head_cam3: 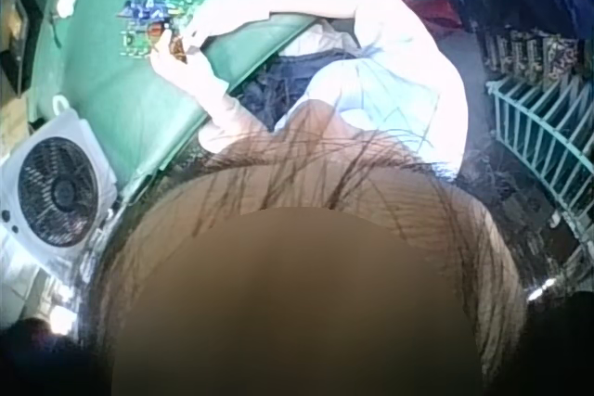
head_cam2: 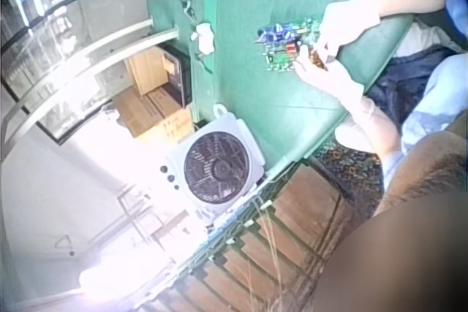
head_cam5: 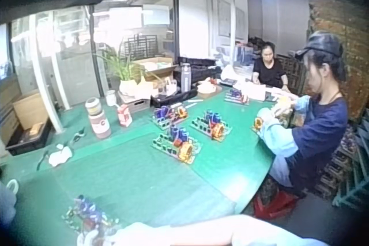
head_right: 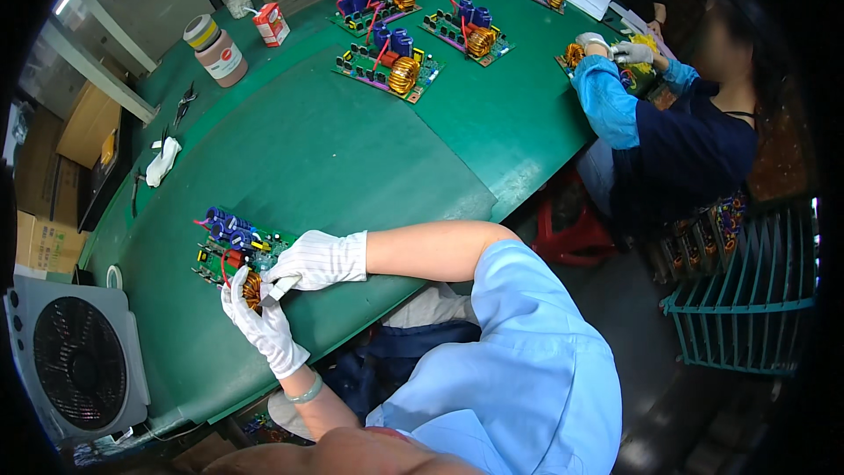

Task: The person applies a white substance to a green circuit board using a small metal spatula. They then flip the board and use the spatula to adjust components, including a large copper coil and capacitors. The person repeats this process with multiple boards, placing finished units into a green bin.

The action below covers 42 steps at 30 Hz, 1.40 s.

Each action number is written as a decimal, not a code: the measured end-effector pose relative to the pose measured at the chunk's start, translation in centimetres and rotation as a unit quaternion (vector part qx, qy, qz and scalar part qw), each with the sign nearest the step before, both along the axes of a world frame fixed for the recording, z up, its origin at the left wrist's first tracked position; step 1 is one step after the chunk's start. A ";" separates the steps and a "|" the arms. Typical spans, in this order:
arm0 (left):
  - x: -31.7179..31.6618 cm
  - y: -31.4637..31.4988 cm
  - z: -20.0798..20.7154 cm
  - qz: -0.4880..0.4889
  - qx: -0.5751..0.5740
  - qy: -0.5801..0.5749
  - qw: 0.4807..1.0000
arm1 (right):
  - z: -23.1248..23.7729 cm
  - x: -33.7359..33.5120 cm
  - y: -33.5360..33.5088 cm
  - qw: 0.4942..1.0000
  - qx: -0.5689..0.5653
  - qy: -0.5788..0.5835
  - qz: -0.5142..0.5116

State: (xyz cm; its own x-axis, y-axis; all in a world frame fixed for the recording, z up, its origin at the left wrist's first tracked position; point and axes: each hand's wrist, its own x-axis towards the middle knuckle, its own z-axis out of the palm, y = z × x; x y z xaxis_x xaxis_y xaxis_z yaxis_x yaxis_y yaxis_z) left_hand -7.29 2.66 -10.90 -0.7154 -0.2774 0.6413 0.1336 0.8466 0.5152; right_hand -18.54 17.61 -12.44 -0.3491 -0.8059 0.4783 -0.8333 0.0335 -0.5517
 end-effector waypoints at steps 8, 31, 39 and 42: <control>0.0 0.3 0.1 0.013 -0.013 -0.001 1.000 | -0.4 0.1 0.0 1.000 -0.026 0.002 -0.006; 0.2 0.4 0.4 0.019 -0.015 -0.019 1.000 | 0.8 0.3 0.2 0.999 -0.046 -0.030 0.002; 0.1 0.4 0.4 0.018 -0.024 -0.010 0.999 | 0.6 0.2 0.3 1.000 -0.020 -0.016 0.008; 0.1 0.8 0.8 0.022 -0.024 -0.012 0.999 | 0.3 0.2 0.2 0.999 -0.023 -0.015 0.029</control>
State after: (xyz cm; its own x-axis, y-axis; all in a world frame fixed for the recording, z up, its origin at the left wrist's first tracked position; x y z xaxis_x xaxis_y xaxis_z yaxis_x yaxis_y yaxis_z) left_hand -7.22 3.45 -10.11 -0.7183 -0.2794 0.6371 0.0831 0.8748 0.4773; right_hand -18.29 17.82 -12.18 -0.3169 -0.8026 0.5055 -0.8167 -0.0401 -0.5757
